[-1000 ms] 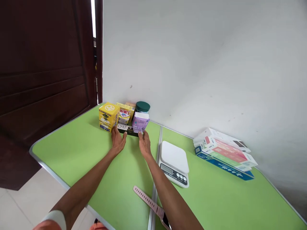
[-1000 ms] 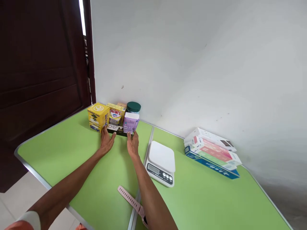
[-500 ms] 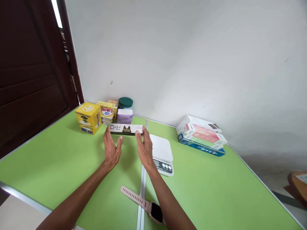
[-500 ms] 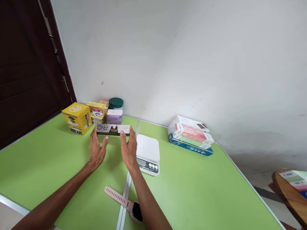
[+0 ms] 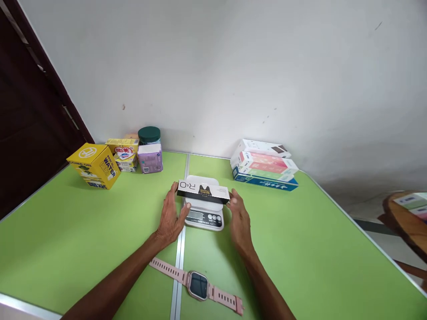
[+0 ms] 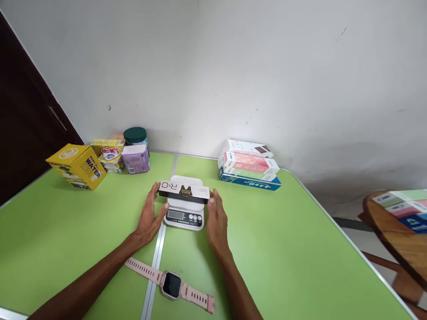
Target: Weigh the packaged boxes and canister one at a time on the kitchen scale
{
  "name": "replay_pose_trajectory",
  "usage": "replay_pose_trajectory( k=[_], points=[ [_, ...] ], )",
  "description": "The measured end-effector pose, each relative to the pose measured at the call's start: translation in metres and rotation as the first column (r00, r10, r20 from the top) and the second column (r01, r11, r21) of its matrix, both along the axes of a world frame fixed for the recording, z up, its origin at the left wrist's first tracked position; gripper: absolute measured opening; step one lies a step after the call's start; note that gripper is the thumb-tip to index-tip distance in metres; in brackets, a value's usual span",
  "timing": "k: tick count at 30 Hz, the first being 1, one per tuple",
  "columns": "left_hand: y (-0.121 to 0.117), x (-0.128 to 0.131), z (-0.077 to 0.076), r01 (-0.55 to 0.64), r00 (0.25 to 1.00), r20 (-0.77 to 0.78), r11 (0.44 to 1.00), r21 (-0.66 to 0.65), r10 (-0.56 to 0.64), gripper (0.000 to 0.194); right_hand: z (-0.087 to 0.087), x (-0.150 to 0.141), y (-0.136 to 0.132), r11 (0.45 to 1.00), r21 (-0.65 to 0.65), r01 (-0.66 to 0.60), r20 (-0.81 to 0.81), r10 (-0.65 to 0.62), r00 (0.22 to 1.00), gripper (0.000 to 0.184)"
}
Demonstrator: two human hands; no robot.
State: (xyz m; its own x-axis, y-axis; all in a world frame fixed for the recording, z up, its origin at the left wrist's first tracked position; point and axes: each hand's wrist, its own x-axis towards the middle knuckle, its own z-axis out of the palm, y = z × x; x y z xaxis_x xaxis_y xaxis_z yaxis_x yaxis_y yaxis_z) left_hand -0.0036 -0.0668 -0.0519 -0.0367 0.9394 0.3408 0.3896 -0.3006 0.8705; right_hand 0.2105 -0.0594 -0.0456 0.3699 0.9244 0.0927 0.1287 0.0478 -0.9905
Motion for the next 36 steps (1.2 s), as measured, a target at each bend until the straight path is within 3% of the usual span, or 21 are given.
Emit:
replay_pose_trajectory(
  k=[2,4,8,14,26,36],
  points=[
    [0.003,-0.007,0.000,0.000,0.997,0.080,0.998,-0.066,0.005,0.079,-0.012,0.005,0.006,0.999,0.002,0.046,-0.171,-0.045,0.984,0.090],
    [0.006,-0.014,0.000,0.018,0.989,0.148,0.990,-0.143,0.003,0.081,-0.020,0.010,0.010,0.998,0.008,0.061,-0.225,-0.058,0.973,0.089],
    [0.009,-0.020,0.002,0.074,0.986,0.162,0.978,-0.194,-0.042,0.085,-0.024,0.016,0.010,0.998,0.039,0.048,-0.116,-0.043,0.992,0.079],
    [0.008,-0.019,0.003,0.064,0.986,0.163,0.976,-0.209,-0.030,0.085,-0.022,0.012,0.010,0.996,0.034,0.080,-0.150,-0.074,0.986,0.081],
    [0.004,-0.013,0.001,0.047,0.995,0.094,0.983,-0.175,-0.031,0.076,-0.021,0.020,0.000,1.000,-0.030,0.000,-0.058,-0.002,0.998,0.070],
    [0.007,-0.016,0.015,0.079,0.997,0.018,0.962,-0.263,-0.077,0.080,-0.020,0.017,0.001,0.999,-0.015,0.031,-0.042,-0.032,0.999,0.075]
  ],
)
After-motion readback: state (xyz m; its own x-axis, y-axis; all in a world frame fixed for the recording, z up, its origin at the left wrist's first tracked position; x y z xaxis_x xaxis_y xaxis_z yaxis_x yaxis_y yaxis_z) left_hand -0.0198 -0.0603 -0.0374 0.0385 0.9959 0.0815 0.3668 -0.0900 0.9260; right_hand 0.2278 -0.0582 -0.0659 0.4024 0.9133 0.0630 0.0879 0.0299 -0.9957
